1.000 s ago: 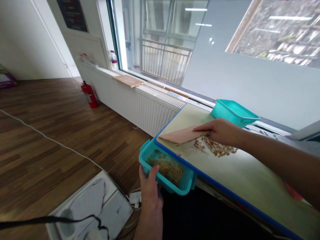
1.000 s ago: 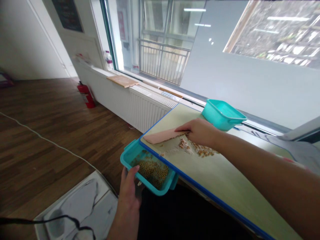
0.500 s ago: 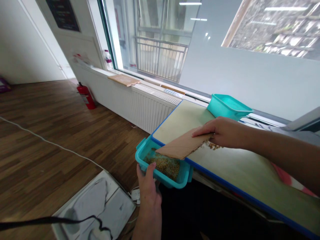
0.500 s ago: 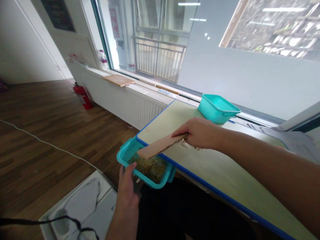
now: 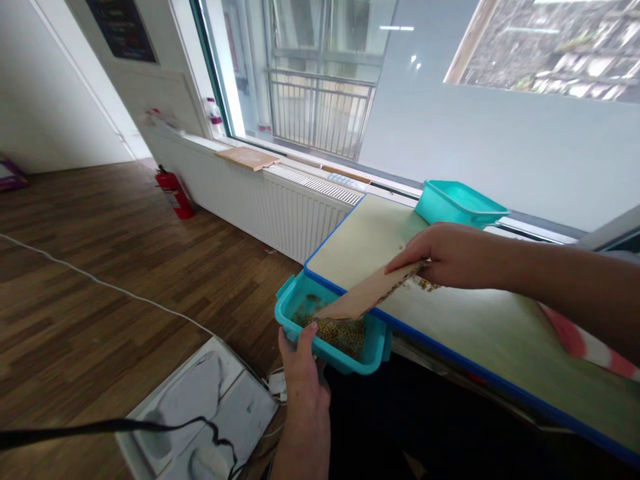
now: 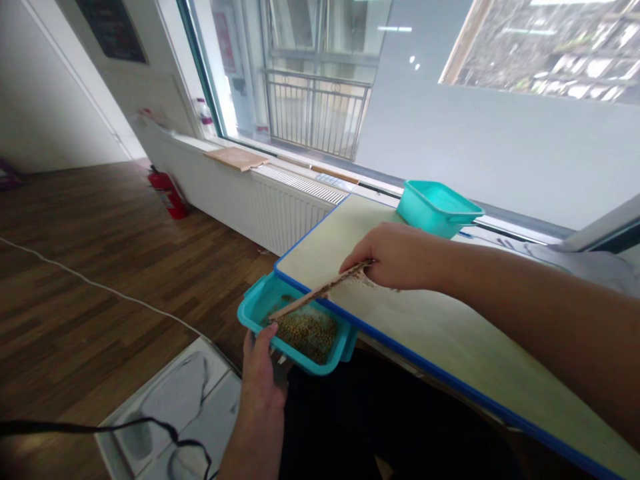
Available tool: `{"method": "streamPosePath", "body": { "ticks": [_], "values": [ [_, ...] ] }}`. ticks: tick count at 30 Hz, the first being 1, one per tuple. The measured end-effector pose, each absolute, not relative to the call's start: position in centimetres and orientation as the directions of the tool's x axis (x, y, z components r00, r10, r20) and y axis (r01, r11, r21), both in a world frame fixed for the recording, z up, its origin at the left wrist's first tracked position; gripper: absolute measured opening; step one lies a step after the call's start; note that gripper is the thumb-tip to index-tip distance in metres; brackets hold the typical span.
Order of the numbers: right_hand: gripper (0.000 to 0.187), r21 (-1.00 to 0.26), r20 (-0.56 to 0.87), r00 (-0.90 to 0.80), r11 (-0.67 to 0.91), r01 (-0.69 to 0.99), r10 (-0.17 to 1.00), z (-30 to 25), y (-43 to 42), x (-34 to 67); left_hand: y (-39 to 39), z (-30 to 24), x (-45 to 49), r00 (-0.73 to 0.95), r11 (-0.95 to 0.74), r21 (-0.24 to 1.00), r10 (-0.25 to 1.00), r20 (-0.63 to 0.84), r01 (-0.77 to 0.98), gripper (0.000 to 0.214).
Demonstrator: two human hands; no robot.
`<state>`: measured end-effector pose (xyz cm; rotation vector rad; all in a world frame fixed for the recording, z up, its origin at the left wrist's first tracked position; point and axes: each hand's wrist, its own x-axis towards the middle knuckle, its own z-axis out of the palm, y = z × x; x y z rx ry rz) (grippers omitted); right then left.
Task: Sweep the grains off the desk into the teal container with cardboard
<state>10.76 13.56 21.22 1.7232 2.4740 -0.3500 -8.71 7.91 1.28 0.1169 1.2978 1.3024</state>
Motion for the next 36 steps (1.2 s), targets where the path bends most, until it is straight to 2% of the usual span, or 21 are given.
{"method": "streamPosePath", "body": {
  "ticks": [3,14,19,22,26,28,32,36],
  "values": [
    [0.061,-0.127,-0.235,-0.349,0.327,0.936,0.907,21.5,13.5,10.4,7.6,1.3,-8.6,-0.224,0.392,0.647,0.716,-0.661,-0.654,0.061],
    [0.059,-0.133,-0.258,-0.347,0.322,0.937,0.902,21.9,12.7,10.1,5.7,0.8,-6.4,-0.238,0.356,0.624,0.705,-0.668,-0.695,0.067],
    [0.057,-0.124,-0.179,-0.364,0.346,0.930,0.914,22.1,12.2,10.3,5.6,0.4,-5.9,-0.248,0.325,0.618,0.709,-0.660,-0.716,0.071],
    [0.050,-0.046,-0.083,-0.301,0.298,0.954,0.950,22.7,11.9,11.0,5.7,0.6,-5.8,-0.242,0.329,0.617,0.711,-0.660,-0.714,0.071],
    [0.026,0.121,0.088,-0.208,0.197,0.973,0.974,23.2,11.4,12.4,5.6,1.0,-5.8,-0.213,0.355,0.606,0.713,-0.668,-0.712,0.068],
    [0.022,0.194,0.150,-0.170,0.140,0.971,0.974,23.1,11.0,13.0,5.5,1.2,-5.8,-0.197,0.366,0.602,0.717,-0.669,-0.710,0.067],
    [0.024,0.291,0.149,-0.041,-0.004,0.957,0.988,22.6,10.5,13.1,5.5,1.4,-5.8,-0.198,0.345,0.599,0.727,-0.658,-0.723,0.063],
    [0.023,0.264,0.124,0.060,-0.091,0.960,0.990,22.1,10.7,12.8,5.6,1.5,-5.9,-0.188,0.353,0.600,0.732,-0.655,-0.718,0.062]
  ]
}}
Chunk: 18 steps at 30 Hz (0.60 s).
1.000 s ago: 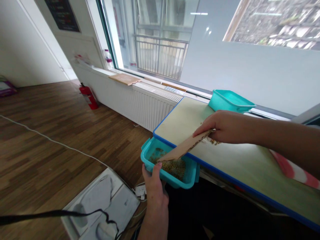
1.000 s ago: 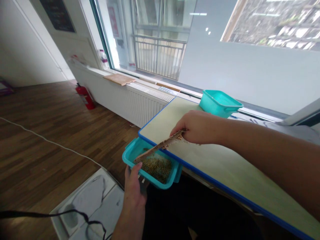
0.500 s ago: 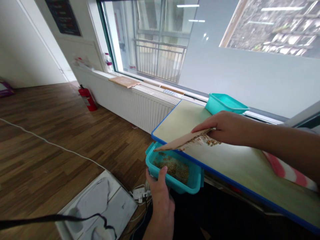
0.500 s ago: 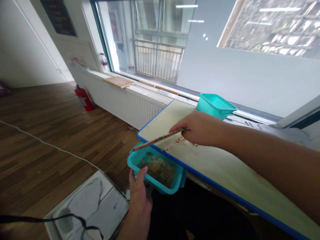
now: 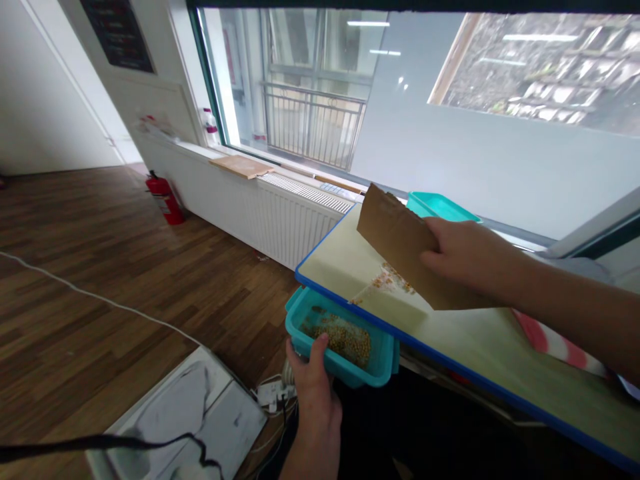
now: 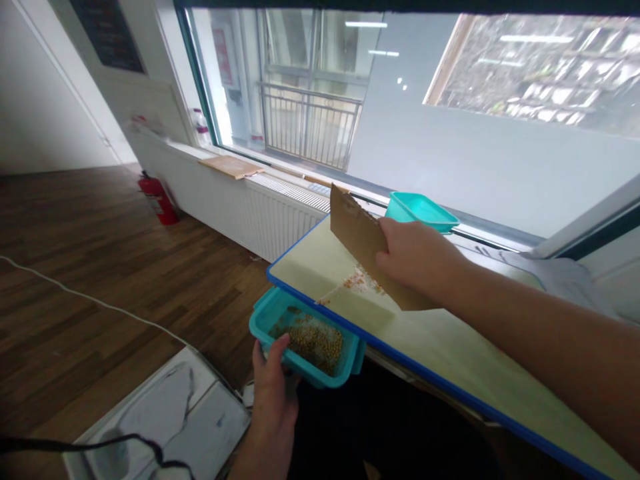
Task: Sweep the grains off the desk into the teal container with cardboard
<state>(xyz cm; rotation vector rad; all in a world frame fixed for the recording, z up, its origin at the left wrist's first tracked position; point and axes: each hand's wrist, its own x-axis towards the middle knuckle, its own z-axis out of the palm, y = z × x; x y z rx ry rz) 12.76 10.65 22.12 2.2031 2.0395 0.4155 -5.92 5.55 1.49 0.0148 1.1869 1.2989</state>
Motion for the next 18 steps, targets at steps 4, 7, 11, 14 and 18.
{"method": "streamPosePath", "body": {
  "ticks": [4,7,11,14,18],
  "values": [
    [0.031,0.154,0.145,0.109,-0.132,0.979,0.983,21.9,11.8,13.3,5.4,1.5,-6.1,-0.174,0.356,0.611,0.750,-0.638,-0.707,0.061],
    [0.034,0.051,0.158,0.114,-0.124,0.991,0.981,21.8,12.8,14.0,5.3,1.5,-6.2,-0.165,0.353,0.625,0.769,-0.618,-0.697,0.063],
    [0.033,0.064,0.147,0.107,-0.118,0.991,0.983,22.0,13.7,14.3,5.3,1.4,-6.3,-0.160,0.356,0.625,0.771,-0.617,-0.695,0.065],
    [0.030,0.108,0.123,0.157,-0.170,0.980,0.980,22.2,14.2,14.3,5.4,1.2,-6.3,-0.159,0.360,0.623,0.767,-0.621,-0.695,0.059],
    [0.036,0.130,0.077,0.140,-0.149,0.980,0.987,22.2,14.9,14.3,5.5,1.2,-6.3,-0.165,0.363,0.617,0.757,-0.632,-0.698,0.056]
  ]
}}
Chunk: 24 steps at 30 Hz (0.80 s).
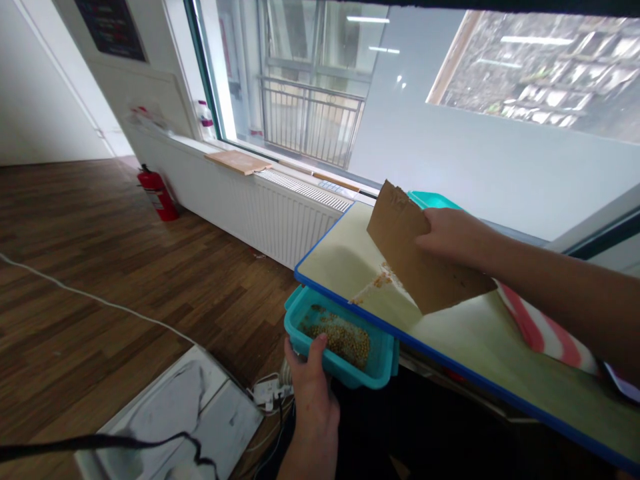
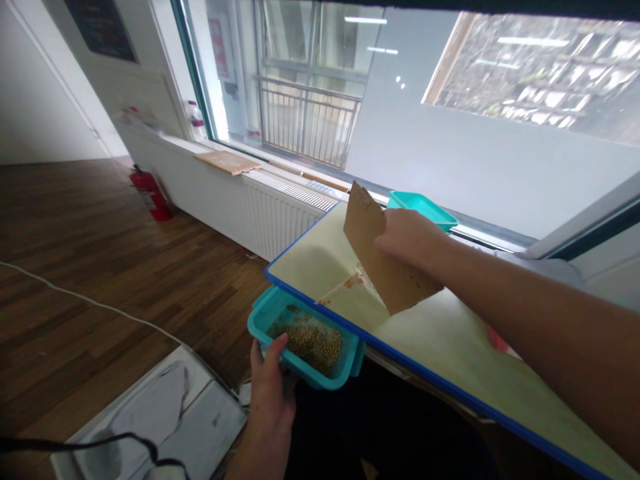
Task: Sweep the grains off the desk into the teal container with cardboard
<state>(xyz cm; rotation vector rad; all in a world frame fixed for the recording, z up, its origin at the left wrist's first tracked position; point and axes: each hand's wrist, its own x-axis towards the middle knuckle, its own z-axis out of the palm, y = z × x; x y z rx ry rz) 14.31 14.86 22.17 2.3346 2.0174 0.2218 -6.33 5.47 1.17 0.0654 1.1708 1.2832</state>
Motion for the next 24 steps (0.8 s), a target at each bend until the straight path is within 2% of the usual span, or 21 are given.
{"method": "streamPosePath", "body": {
  "ticks": [8,13,24],
  "values": [
    [0.040,0.207,-0.017,0.199,-0.191,0.959,0.980,22.0,15.6,13.0,5.6,1.5,-6.4,-0.142,0.345,0.604,0.777,-0.614,-0.719,0.054],
    [0.030,0.220,-0.029,0.172,-0.162,0.962,0.985,22.2,15.7,12.3,5.8,1.3,-6.3,-0.157,0.362,0.568,0.727,-0.669,-0.739,0.065],
    [0.027,0.237,-0.033,0.106,-0.095,0.967,0.994,21.9,16.0,12.0,5.8,1.2,-6.4,-0.152,0.373,0.571,0.728,-0.669,-0.731,0.058]
  ]
}}
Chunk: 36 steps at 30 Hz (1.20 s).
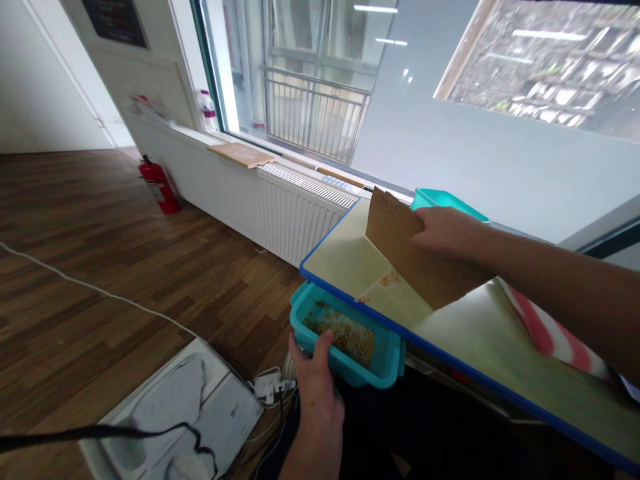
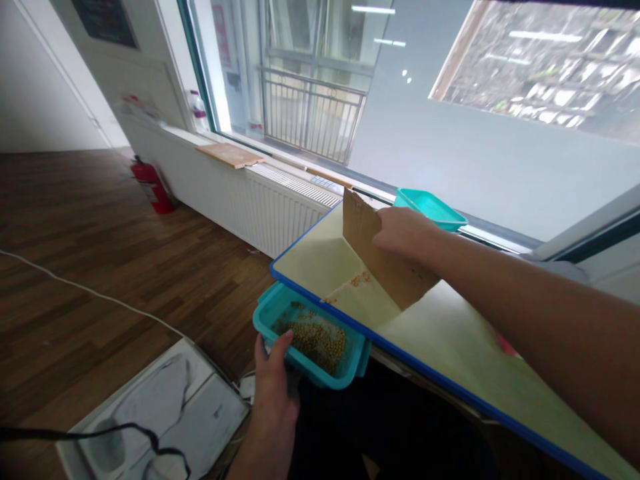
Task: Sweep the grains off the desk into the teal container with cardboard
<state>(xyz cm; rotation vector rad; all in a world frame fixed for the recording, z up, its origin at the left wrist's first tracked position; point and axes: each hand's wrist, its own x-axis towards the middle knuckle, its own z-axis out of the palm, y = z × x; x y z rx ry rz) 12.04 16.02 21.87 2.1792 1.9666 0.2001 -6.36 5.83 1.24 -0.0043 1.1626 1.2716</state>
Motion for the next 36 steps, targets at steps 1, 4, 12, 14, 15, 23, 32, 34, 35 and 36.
{"method": "streamPosePath", "body": {
  "ticks": [1,4,12,14,15,23,32,34,35,36],
  "values": [
    [0.026,0.248,-0.031,0.099,-0.089,0.965,0.995,21.8,16.0,12.0,5.8,1.3,-6.4,-0.152,0.372,0.573,0.730,-0.667,-0.730,0.058],
    [0.024,0.259,-0.033,0.063,-0.052,0.964,0.998,21.8,15.8,11.7,5.8,1.3,-6.4,-0.144,0.377,0.568,0.729,-0.669,-0.732,0.059],
    [0.007,0.212,0.008,-0.052,0.049,0.976,0.999,21.6,15.7,10.4,5.9,1.5,-6.2,-0.155,0.382,0.571,0.718,-0.678,-0.726,0.066],
    [0.010,0.187,0.033,-0.080,0.072,0.980,0.996,21.5,15.6,9.9,5.9,1.6,-6.2,-0.167,0.369,0.581,0.725,-0.669,-0.726,0.068],
    [0.012,0.182,0.043,-0.090,0.081,0.980,0.995,21.4,15.4,9.7,5.9,1.6,-6.2,-0.168,0.364,0.584,0.729,-0.664,-0.726,0.067],
    [0.017,0.264,0.035,-0.086,0.074,0.962,0.996,21.2,14.0,8.3,5.9,2.2,-6.4,-0.154,0.363,0.575,0.735,-0.660,-0.733,0.067],
    [0.026,0.340,-0.047,-0.118,0.127,0.932,0.992,21.5,12.9,7.0,5.9,2.3,-6.4,-0.157,0.396,0.563,0.701,-0.696,-0.725,0.066],
    [0.027,0.328,-0.062,-0.107,0.122,0.937,0.992,21.6,12.8,6.7,5.9,2.4,-6.4,-0.157,0.406,0.561,0.693,-0.704,-0.722,0.065],
    [0.027,0.323,-0.063,-0.111,0.125,0.938,0.992,21.6,12.8,6.6,5.9,2.5,-6.4,-0.156,0.407,0.560,0.692,-0.705,-0.722,0.064],
    [0.026,0.321,-0.064,-0.117,0.131,0.938,0.991,21.6,12.8,6.4,5.9,2.4,-6.4,-0.157,0.406,0.560,0.692,-0.704,-0.722,0.063]
  ]
}}
